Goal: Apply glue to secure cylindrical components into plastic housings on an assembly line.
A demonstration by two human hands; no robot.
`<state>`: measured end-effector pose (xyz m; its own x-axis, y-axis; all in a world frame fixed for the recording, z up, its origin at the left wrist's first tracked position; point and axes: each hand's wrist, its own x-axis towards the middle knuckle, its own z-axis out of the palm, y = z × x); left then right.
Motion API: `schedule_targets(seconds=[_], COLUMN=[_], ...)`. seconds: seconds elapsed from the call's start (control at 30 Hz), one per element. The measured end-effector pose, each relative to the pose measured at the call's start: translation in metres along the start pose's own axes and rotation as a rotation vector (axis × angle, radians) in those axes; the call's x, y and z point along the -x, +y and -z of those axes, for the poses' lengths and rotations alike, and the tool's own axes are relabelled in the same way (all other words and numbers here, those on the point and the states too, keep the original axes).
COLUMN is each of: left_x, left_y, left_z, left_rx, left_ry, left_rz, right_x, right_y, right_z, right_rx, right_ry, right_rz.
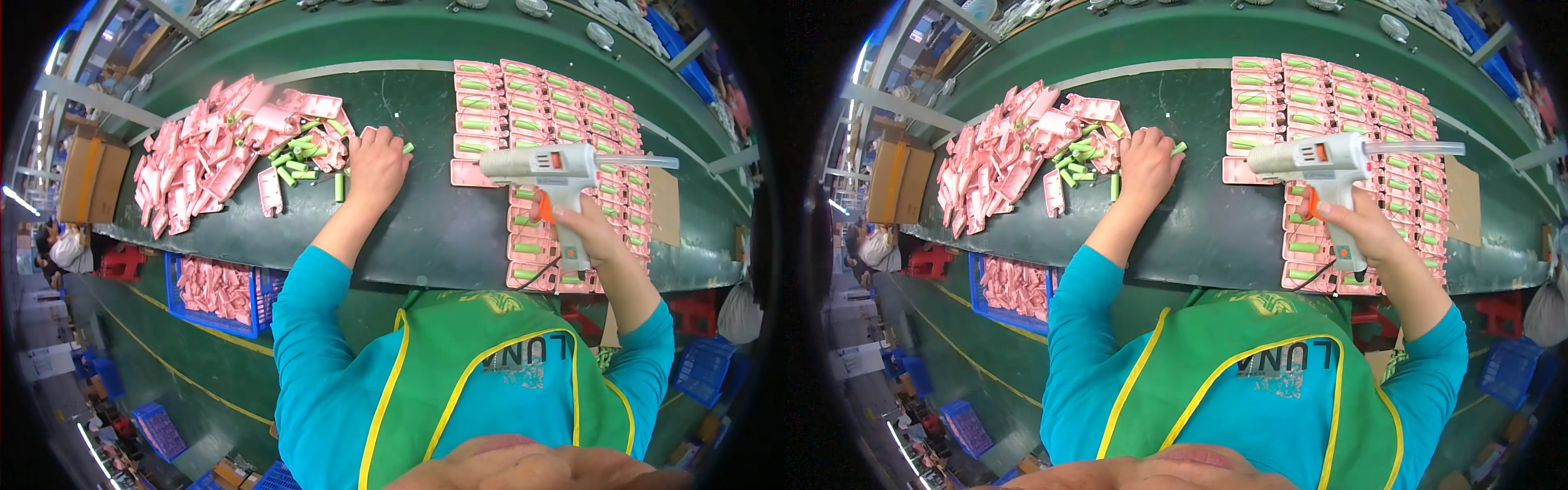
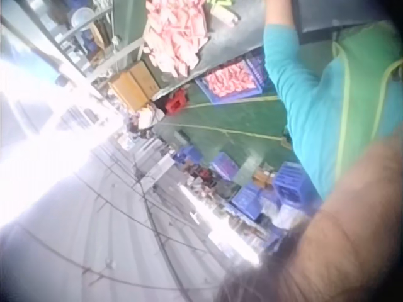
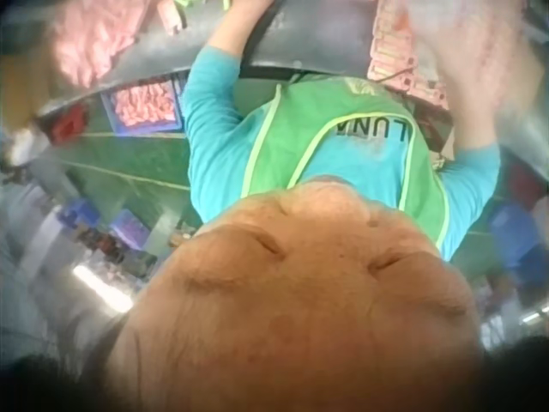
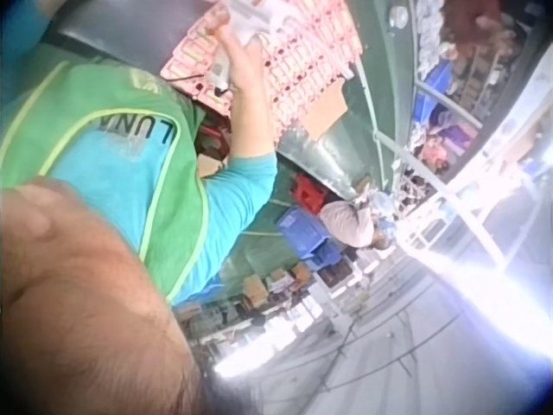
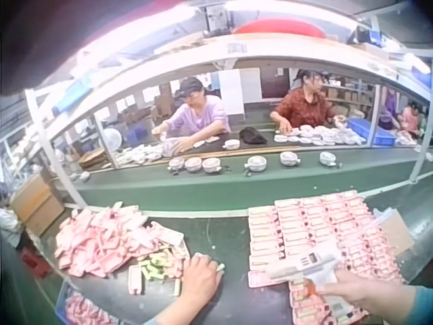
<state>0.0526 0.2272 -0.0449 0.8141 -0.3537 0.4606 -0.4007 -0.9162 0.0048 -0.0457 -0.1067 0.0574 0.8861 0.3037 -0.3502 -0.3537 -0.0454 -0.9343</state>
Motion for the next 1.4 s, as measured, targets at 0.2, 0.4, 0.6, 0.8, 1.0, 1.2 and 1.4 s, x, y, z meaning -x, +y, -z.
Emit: schedule_targets(seconds=[0.2,0.4,0.6,0.8,1.0,1.2,1.4], left_x=[0.0,0.006,-0.005,-0.015,-0.017,-0.014,-0.011], left_y=[0.015,0.035,0.051,0.067,0.076,0.078,0.076], left_z=[0.011,0.016,0.016,0.003,-0.01,-0.015,-0.021], left_rx=[0.228,0.477,0.49,0.405,0.367,0.443,0.493], left_ry=[0.126,0.154,0.087,0.038,0.01,0.032,0.04], left_rz=[-0.012,-0.11,-0.192,-0.256,-0.248,-0.167,-0.146], right_x=[-0.009,-0.007,0.003,0.01,0.012,0.018,0.014], right_y=[0.014,0.015,0.019,0.006,0.005,0.008,0.01], right_z=[-0.007,-0.004,0.006,-0.001,0.011,0.014,0.006], right_rx=[0.156,0.242,0.287,0.163,0.017,0.019,-0.009], right_ry=[-0.017,-0.001,0.096,0.159,0.075,0.062,0.041], right_rz=[-0.016,-0.056,-0.059,-0.104,-0.088,-0.032,0.002])
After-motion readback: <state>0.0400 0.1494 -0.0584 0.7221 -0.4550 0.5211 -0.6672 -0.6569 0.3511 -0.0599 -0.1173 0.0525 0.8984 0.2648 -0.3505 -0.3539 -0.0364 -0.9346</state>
